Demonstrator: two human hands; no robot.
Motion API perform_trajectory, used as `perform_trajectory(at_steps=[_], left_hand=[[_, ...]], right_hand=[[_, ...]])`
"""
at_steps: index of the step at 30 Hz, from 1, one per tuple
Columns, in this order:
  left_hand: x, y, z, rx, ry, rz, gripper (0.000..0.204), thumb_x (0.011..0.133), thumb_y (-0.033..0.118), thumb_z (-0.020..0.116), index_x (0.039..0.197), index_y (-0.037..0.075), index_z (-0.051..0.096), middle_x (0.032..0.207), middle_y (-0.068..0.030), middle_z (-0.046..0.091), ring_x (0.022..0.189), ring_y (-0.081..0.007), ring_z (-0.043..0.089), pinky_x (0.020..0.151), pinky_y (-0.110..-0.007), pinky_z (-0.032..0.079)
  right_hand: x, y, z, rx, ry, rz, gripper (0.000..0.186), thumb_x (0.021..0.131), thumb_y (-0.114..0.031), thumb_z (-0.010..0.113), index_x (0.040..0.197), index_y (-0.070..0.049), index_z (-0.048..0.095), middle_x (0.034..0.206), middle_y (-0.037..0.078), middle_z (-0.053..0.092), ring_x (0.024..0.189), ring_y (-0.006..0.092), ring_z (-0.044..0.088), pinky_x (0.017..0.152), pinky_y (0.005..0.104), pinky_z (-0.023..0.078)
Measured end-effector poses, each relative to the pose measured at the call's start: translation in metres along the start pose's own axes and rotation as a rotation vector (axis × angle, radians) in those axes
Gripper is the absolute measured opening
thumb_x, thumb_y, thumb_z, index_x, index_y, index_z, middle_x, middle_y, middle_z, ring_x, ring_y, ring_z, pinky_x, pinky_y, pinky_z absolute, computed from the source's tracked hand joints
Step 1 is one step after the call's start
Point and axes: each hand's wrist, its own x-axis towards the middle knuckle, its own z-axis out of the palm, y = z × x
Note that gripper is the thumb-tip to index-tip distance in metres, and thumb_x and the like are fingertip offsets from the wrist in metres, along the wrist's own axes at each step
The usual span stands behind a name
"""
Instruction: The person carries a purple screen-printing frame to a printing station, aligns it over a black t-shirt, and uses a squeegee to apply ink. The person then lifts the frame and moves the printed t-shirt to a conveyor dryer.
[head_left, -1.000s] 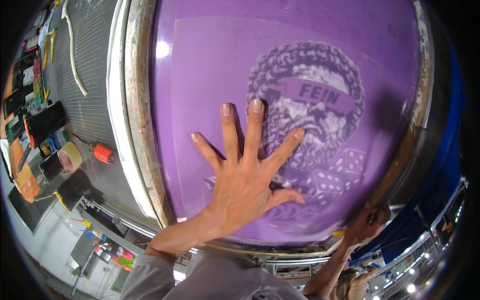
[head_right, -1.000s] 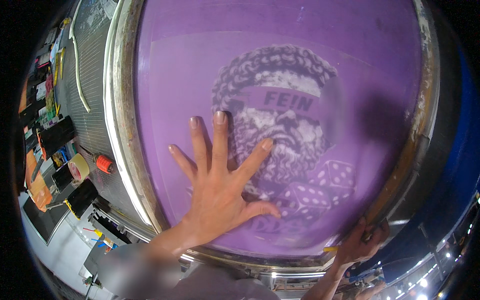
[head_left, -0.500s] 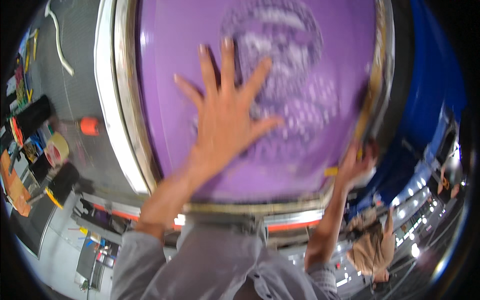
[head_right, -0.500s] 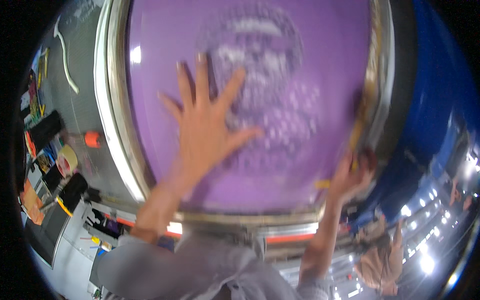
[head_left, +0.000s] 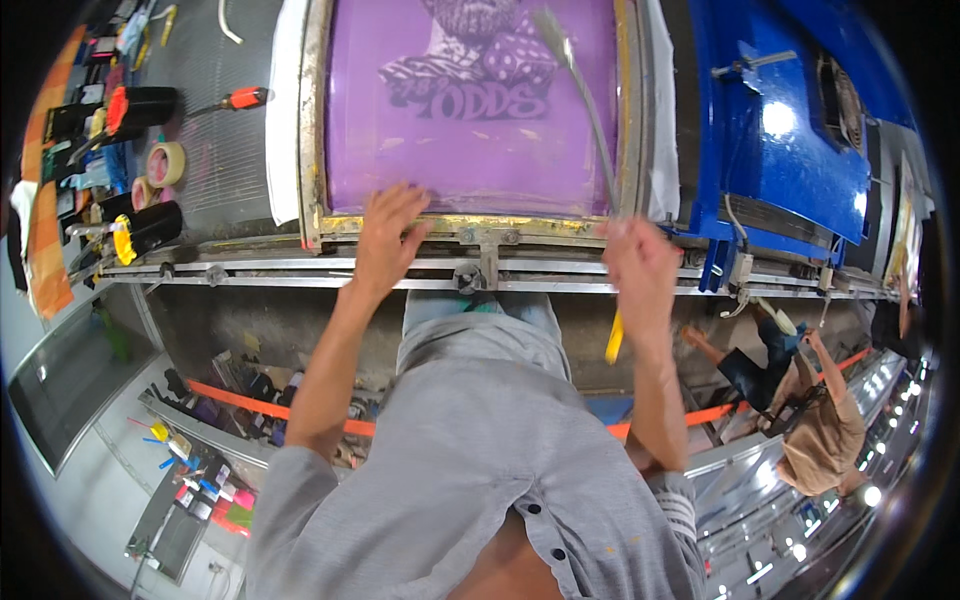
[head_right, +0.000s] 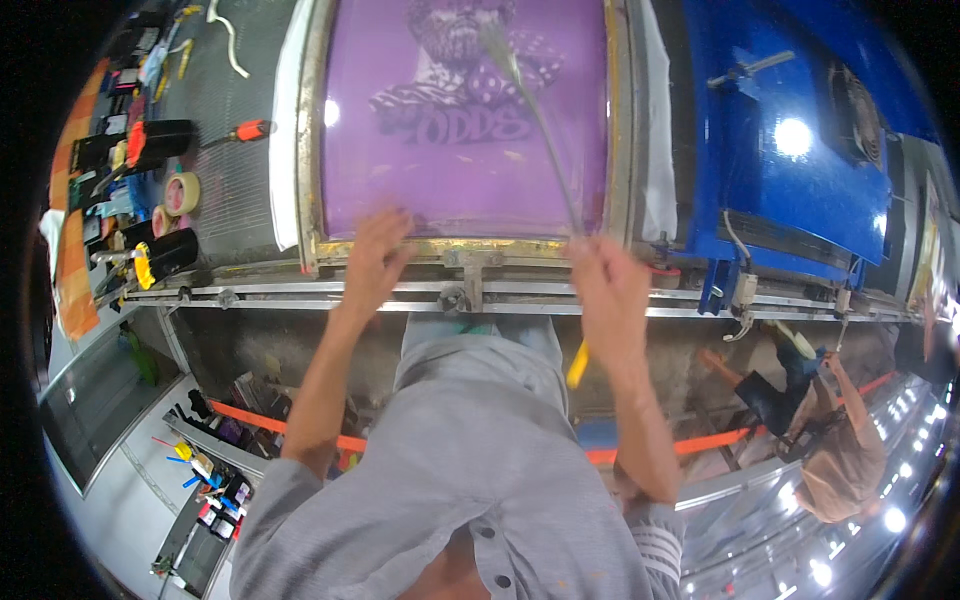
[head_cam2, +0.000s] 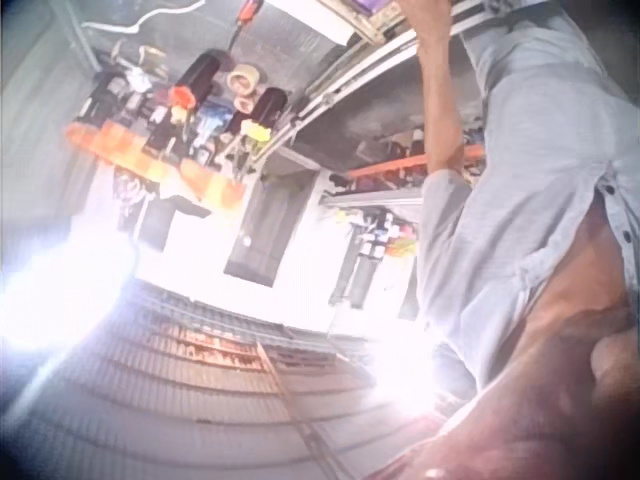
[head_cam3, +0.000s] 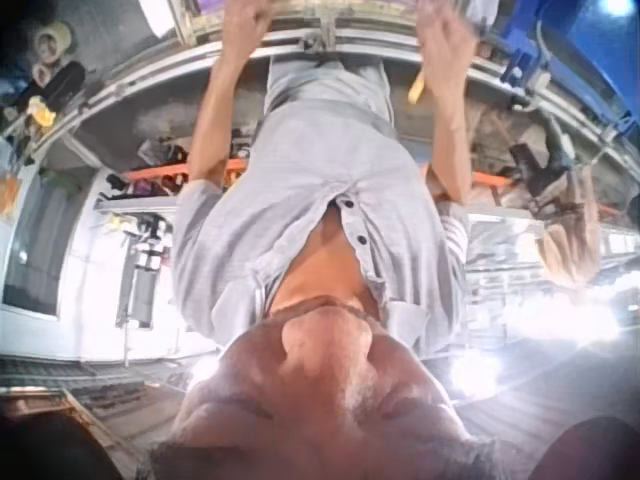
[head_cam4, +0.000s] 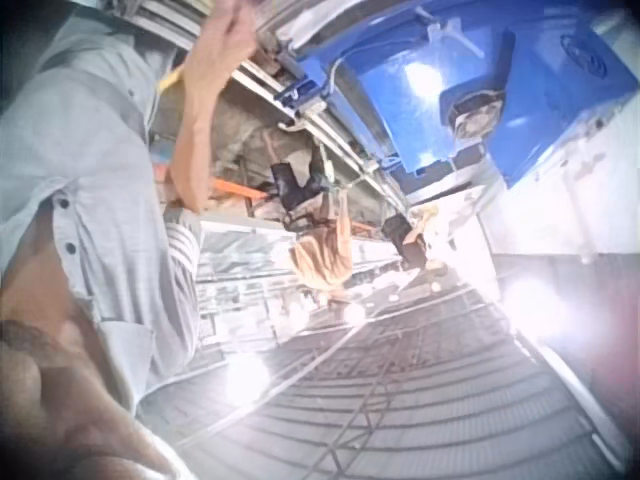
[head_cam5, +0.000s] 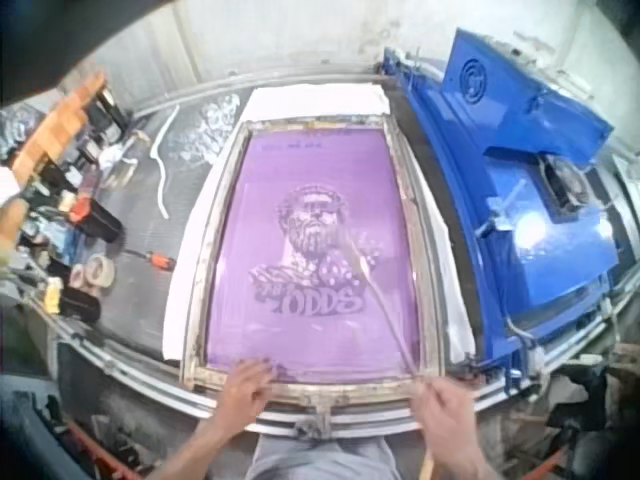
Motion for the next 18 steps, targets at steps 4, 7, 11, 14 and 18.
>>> perform_trajectory(at_steps=[4,7,11,14,18], left_hand=[[-0.026,0.009,0.011,0.034,0.036,0.025,0.047,0.073,0.009,0.078,0.118,0.005,0.065,0.118,-0.0082,0.061,0.114,-0.0299,0.054,0.1,-0.048,0.038],[-0.018,0.014,0.01,0.055,0.039,0.03,0.052,0.068,0.01,0.082,0.117,0.007,0.066,0.112,-0.0077,0.06,0.107,-0.0277,0.053,0.094,-0.045,0.035],[-0.02,0.013,0.018,0.091,0.035,-0.015,0.053,0.065,0.013,0.085,0.115,0.012,0.069,0.108,-0.0062,0.058,0.105,-0.0253,0.053,0.092,-0.043,0.031],[-0.023,-0.001,0.025,0.073,0.02,-0.001,0.055,0.065,0.015,0.086,0.117,0.013,0.069,0.11,-0.0057,0.056,0.106,-0.0254,0.052,0.093,-0.043,0.031],[-0.026,0.005,0.025,0.091,0.031,0.041,0.053,0.066,0.015,0.086,0.116,0.013,0.069,0.11,-0.0066,0.056,0.106,-0.026,0.052,0.094,-0.044,0.03]], right_hand=[[-0.081,0.098,0.008,0.203,-0.075,0.124,0.037,0.101,-0.034,0.054,0.081,-0.003,0.062,0.061,-0.007,0.043,0.057,0.0028,0.036,0.049,0.0245,0.029],[-0.116,0.148,0.021,0.226,-0.109,0.18,0.039,0.103,-0.032,0.052,0.074,-0.005,0.055,0.06,-0.007,0.039,0.057,0.0034,0.035,0.049,0.0248,0.028],[-0.143,0.189,0.031,0.312,-0.086,0.16,0.039,0.103,-0.032,0.05,0.075,-0.005,0.054,0.059,-0.007,0.038,0.054,0.003,0.033,0.047,0.0243,0.027],[-0.159,0.216,0.049,0.542,0.02,0.233,0.041,0.105,-0.036,0.048,0.076,-0.006,0.052,0.057,-0.006,0.038,0.049,0.0035,0.034,0.044,0.0229,0.027],[-0.181,0.246,0.085,0.576,0.084,0.245,0.041,0.105,-0.036,0.047,0.078,-0.006,0.052,0.055,-0.005,0.038,0.045,0.0045,0.034,0.042,0.0231,0.029]])
